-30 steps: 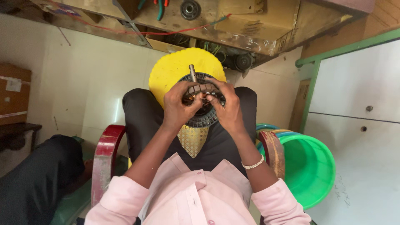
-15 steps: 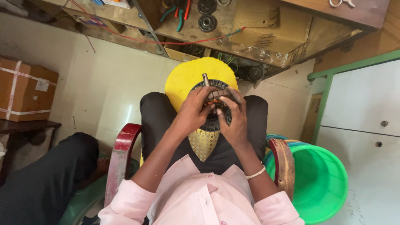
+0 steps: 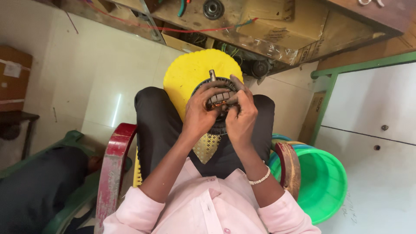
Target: The person sits with a motor stator on their lap and repeatedly inserts small white insulating pieces into the stator slots using their fingers and a pair of scissors. They rotate the stator to access different slots and occasionally use a screwdriver to adjust the pieces.
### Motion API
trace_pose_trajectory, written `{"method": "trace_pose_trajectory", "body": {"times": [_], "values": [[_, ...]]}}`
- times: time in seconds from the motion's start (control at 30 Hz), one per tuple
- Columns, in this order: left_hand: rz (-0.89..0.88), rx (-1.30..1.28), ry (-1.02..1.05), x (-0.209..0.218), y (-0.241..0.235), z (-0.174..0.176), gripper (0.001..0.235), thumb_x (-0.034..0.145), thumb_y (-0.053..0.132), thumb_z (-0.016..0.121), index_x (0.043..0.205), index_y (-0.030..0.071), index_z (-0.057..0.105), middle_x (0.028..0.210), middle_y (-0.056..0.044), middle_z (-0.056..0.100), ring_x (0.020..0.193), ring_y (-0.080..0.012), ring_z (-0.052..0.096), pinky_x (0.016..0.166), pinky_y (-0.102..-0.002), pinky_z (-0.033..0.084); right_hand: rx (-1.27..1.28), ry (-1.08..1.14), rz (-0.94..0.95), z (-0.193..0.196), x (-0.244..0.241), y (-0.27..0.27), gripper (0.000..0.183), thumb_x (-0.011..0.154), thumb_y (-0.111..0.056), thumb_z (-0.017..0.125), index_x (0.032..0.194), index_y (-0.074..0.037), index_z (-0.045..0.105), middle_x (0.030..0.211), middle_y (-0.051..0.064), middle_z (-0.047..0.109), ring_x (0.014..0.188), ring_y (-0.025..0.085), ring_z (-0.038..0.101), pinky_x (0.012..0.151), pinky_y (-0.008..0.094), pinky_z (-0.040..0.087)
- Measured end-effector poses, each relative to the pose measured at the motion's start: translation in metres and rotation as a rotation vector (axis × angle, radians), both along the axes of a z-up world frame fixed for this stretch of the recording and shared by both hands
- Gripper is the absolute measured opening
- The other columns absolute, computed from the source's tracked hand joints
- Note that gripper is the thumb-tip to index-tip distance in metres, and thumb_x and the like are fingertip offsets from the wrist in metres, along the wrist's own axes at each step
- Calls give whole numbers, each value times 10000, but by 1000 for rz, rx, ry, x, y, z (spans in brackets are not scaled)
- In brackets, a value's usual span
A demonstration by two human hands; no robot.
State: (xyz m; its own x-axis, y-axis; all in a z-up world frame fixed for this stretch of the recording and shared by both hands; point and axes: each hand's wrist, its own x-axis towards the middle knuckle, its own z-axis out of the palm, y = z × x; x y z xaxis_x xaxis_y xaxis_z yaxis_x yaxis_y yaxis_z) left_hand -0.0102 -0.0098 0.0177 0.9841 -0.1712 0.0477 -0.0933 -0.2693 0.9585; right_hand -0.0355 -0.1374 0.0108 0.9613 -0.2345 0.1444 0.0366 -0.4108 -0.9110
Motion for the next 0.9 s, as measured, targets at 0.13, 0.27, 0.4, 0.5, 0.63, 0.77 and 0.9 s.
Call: {"method": "trace_pose_trajectory", "body": {"times": [0.13,0.27,0.4,0.5,0.63,0.77,0.9], "values": [[-38,-54,-12,6,5,-4,408,725,-76,720,1111,54,698,1199,-76,720,1151,-291,694,976,-367,544,30,-47,-19,0,2,7,233,756,186,375,847,64,551,1493,197,590,1415,364,554,1061,410,536],[-62,-70,13,8,9,-13,352,775,-73,717,1097,68,719,1145,-66,723,1087,-284,709,916,-369,563,77,-41,-72,-12,-4,16,202,749,181,387,818,43,518,1478,191,583,1384,362,555,1067,374,523],[-42,-47,-51,6,9,-21,354,730,-46,731,1060,81,729,1111,-71,718,1057,-310,698,903,-389,550,-24,-150,-118,-25,-4,23,151,867,190,447,883,42,476,1414,156,649,1367,332,587,1161,401,479],[-30,-13,-75,6,9,-26,356,740,-36,721,1071,97,729,1106,-67,719,1080,-317,692,924,-391,547,-27,-194,-123,-33,1,24,174,809,175,438,823,1,435,1347,137,694,1266,314,599,1049,374,529],[-82,24,-133,5,12,-28,370,773,33,768,1133,94,706,1142,-98,715,1114,-328,657,961,-405,520,-82,-222,-73,-36,-5,17,153,839,147,477,912,16,509,1393,143,643,1264,323,596,1119,423,475],[-277,-186,-146,19,33,-13,624,760,155,833,1314,15,583,1258,-196,600,1203,-342,562,997,-440,439,-79,-278,34,-13,-9,-17,290,799,95,516,1045,-4,634,1454,167,545,1402,357,492,1171,456,410],[-34,-179,45,62,55,-4,443,902,231,704,1313,111,590,1178,-96,668,1097,-260,638,915,-386,518,-355,-358,-295,14,33,-117,193,887,27,559,1005,-73,674,1472,145,584,1409,333,512,1220,468,360]]}}
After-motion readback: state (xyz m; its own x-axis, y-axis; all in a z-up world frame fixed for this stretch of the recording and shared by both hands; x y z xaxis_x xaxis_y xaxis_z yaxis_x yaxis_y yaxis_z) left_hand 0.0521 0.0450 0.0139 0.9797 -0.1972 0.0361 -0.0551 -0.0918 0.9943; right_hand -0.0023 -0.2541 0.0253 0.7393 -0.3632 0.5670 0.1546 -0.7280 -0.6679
